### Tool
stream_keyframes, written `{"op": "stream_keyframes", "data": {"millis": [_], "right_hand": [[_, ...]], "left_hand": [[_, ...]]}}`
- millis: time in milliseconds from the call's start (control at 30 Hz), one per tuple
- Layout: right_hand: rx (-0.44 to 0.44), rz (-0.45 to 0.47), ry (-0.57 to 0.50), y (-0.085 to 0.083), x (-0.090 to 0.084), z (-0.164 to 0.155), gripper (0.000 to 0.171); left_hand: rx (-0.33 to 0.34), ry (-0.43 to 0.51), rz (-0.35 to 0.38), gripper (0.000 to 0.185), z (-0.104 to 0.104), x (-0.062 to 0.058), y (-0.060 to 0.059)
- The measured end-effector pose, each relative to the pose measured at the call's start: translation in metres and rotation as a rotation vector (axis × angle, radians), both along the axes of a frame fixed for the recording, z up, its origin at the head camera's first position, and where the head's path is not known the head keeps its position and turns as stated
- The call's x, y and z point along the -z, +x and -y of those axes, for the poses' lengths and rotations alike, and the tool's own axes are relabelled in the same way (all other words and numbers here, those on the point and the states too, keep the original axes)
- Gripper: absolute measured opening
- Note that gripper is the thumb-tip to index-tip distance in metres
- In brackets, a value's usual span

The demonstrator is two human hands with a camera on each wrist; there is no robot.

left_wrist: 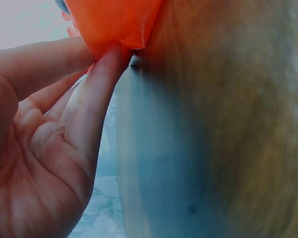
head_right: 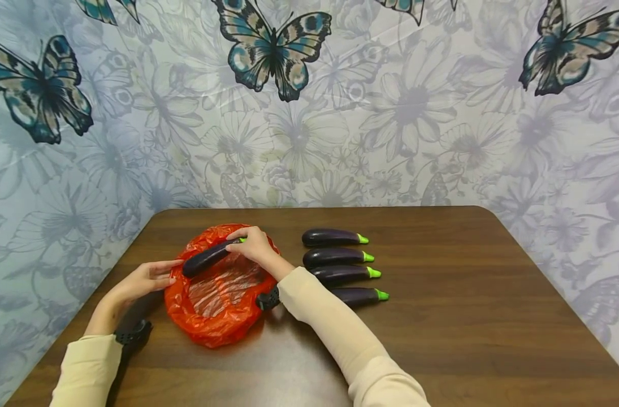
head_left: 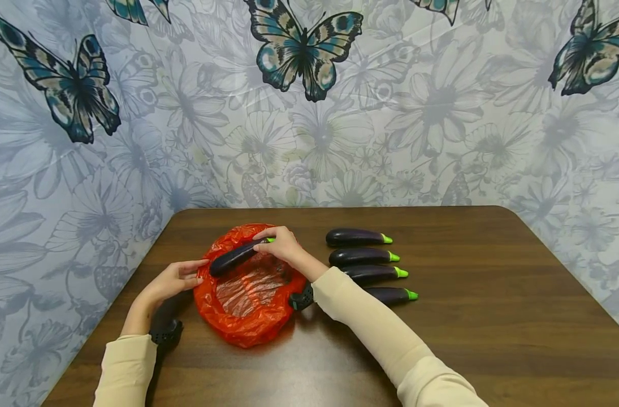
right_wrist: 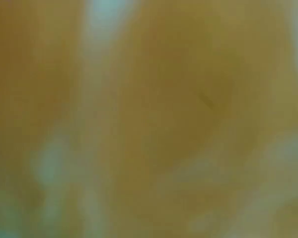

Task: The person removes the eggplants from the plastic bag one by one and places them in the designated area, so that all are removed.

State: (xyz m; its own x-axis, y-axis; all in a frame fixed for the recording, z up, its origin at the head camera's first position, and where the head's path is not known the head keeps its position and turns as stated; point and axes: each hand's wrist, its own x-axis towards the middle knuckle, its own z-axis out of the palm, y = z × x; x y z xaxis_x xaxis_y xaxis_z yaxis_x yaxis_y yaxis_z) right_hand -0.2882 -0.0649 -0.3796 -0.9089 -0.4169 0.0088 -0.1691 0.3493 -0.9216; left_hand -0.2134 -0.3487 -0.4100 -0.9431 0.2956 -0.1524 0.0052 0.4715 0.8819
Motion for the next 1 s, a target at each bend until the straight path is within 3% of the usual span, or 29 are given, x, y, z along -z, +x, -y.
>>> {"op": "stream_keyframes", "data": {"millis": [267,700,1000], "right_hand": [[-0.051,0.092,-0.129,0.014,-0.018,-0.021,0.03],[-0.034,0.04,-0.218,0.036,-0.038,-0.081,0.026],[-0.004,0.005,-0.231,0.052,-0.04,-0.134,0.032]], "left_hand": [[-0.022,-0.017,-0.021,0.056,-0.004,0.001,0.011],[-0.046,-0.023,-0.028,0.056,-0.011,0.004,0.03],[-0.057,-0.001,-0.03,0.056,-0.017,0.006,0.042]]}}
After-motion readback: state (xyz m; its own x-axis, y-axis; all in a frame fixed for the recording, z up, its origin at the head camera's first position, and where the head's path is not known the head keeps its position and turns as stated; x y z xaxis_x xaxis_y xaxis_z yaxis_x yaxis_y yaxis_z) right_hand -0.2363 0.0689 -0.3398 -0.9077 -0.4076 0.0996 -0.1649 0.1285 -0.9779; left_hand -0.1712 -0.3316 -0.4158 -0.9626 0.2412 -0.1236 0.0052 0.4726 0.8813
